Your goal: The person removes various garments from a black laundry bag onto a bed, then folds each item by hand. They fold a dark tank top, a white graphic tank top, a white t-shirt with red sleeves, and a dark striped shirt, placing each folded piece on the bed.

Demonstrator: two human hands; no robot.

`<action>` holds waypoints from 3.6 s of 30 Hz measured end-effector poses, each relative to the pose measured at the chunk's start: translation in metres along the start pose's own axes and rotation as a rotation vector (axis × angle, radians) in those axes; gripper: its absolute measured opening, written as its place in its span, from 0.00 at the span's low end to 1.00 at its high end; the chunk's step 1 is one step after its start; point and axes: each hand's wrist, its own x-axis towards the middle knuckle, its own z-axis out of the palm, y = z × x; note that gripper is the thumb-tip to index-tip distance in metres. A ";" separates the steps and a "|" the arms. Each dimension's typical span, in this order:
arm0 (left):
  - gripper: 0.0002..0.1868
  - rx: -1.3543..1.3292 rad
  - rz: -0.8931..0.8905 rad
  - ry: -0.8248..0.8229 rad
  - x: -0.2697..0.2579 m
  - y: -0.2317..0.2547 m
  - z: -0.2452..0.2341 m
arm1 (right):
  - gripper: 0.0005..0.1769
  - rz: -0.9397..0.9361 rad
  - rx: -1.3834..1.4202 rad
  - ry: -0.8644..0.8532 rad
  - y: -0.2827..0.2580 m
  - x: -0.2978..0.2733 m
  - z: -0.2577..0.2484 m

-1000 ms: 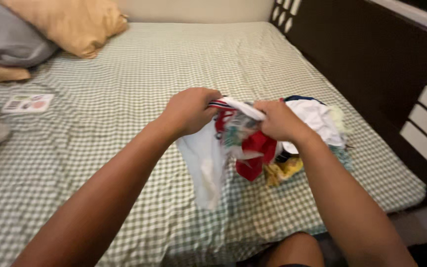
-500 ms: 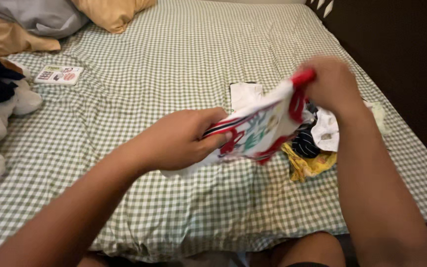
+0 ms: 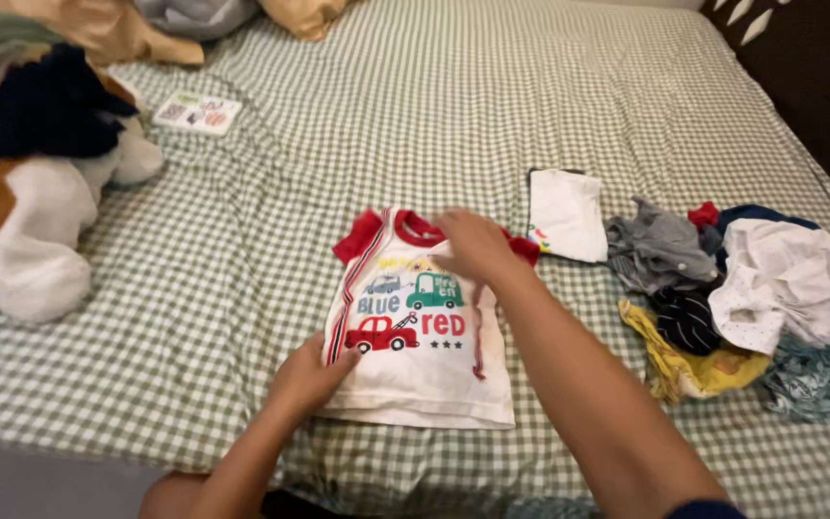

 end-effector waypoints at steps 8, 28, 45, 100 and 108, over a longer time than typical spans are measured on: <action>0.36 -0.160 -0.011 0.004 -0.002 -0.042 0.016 | 0.37 0.654 0.092 0.343 0.013 -0.159 0.047; 0.28 0.221 0.484 0.242 0.062 0.028 -0.003 | 0.35 0.525 0.158 0.611 0.063 -0.142 0.059; 0.20 0.416 0.355 0.185 0.248 0.094 -0.015 | 0.11 0.665 0.530 0.559 0.185 -0.094 0.061; 0.33 -0.234 0.029 0.087 -0.004 -0.018 0.039 | 0.32 0.886 0.980 0.272 -0.045 -0.260 0.046; 0.31 -0.176 0.050 0.177 -0.024 0.003 0.030 | 0.36 0.962 0.891 0.191 -0.051 -0.253 0.034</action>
